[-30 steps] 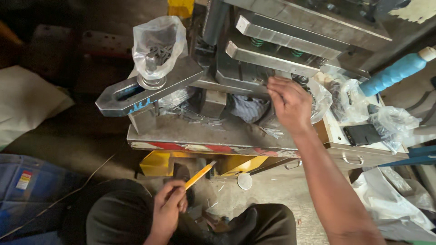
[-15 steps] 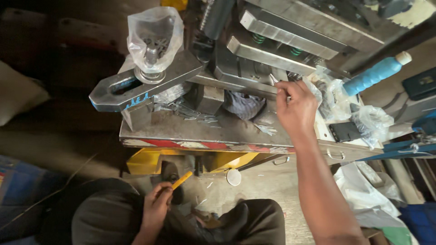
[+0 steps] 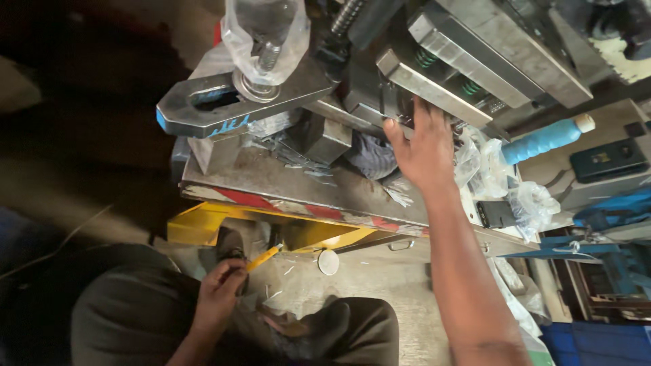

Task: The person sits on the floor and operates a manual press machine. They repeatedly place small metal pieces into the press, use a yellow plastic tool to assist with positioning, and remove the processed pieces.

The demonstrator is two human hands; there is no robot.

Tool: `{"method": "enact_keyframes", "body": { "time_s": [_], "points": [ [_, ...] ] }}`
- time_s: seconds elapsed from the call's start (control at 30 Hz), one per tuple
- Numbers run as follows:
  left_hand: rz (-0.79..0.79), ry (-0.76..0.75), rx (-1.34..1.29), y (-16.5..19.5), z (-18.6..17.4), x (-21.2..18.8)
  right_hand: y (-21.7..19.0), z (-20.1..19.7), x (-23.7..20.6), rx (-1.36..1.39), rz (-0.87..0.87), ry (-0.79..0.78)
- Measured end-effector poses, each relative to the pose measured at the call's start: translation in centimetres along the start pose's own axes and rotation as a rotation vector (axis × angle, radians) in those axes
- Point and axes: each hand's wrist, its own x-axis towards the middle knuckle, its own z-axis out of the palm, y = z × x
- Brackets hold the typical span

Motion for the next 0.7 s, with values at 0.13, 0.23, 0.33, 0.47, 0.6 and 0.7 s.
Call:
{"method": "enact_keyframes", "body": {
  "time_s": [0.13, 0.23, 0.33, 0.47, 0.6, 0.7],
  "points": [
    [-0.032, -0.029, -0.057, 0.7, 0.3, -0.3, 0.5, 0.4, 1.0, -0.041, 0.009, -0.048],
    [-0.079, -0.001, -0.042, 1.2, 0.5, -0.4, 0.7, 0.7, 1.2, -0.028, 0.046, -0.08],
    [-0.07, -0.007, -0.035, 1.5, 0.7, -0.4, 0.8, 0.9, 1.4, -0.019, 0.054, -0.084],
    [-0.092, -0.011, -0.014, 2.0, 0.8, -0.5, 1.0, 1.1, 1.5, -0.019, 0.073, -0.102],
    [-0.097, -0.02, -0.013, 2.8, 0.9, -0.7, 1.3, 1.0, 1.6, -0.012, 0.031, -0.073],
    [-0.108, -0.008, -0.011, 3.4, 1.1, -1.0, 1.8, 0.9, 1.5, 0.044, -0.005, -0.052]
  ]
}}
